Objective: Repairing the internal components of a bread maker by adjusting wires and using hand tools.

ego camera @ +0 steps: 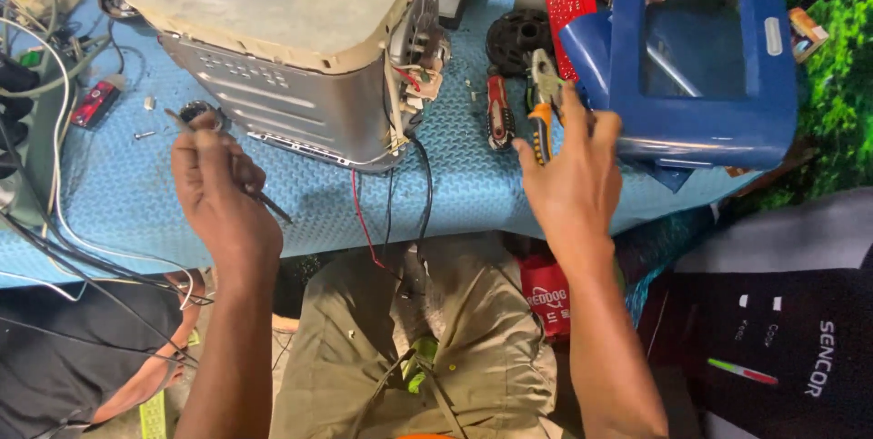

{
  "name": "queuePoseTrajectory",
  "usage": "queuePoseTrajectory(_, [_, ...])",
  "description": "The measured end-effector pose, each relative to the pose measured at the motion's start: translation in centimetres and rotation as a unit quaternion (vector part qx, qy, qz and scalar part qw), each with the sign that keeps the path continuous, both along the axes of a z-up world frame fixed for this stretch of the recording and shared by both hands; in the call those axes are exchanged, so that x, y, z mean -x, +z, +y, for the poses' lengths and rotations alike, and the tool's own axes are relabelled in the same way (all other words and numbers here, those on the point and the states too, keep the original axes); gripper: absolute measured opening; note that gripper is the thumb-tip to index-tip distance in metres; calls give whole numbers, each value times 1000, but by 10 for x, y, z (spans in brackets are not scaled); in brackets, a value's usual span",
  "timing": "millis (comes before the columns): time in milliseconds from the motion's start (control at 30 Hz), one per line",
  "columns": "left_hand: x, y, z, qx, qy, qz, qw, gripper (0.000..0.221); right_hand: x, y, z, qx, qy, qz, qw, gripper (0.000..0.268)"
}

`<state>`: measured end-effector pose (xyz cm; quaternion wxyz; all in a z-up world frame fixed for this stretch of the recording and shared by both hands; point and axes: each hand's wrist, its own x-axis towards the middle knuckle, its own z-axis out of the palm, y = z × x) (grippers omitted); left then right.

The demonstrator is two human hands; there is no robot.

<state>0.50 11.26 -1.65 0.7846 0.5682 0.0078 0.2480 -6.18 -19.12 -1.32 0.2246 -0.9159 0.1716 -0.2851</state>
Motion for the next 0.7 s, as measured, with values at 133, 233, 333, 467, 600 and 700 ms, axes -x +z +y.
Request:
queuePoseTrajectory(133, [-14,-16,-1,-54,-13,-37,998,27,-32,-22,-20,31,18,56,998,80])
queuePoseTrajectory(233, [-20,-23,-3,-98,3,-63,993,37,-39,-37,-28,54,49,27,997,65])
queuePoseTrajectory(333, [-28,-30,-3,-134,25,-92,986,49,-44,-55,-31,130,51,-33,990,45])
queuePoseTrajectory(467, [-32,-34,-9,-185,41,-98,977,66,-44,-44,-25,209,45,-74,974,37])
queuePoseTrajectory(600, [-32,-32,-14,-226,65,-86,968,72,-78,-1,-1,58,148,-123,980,35])
queuePoseTrajectory(700, [-28,-30,-20,-253,94,-87,959,79,-136,3,3,-152,232,-145,950,34])
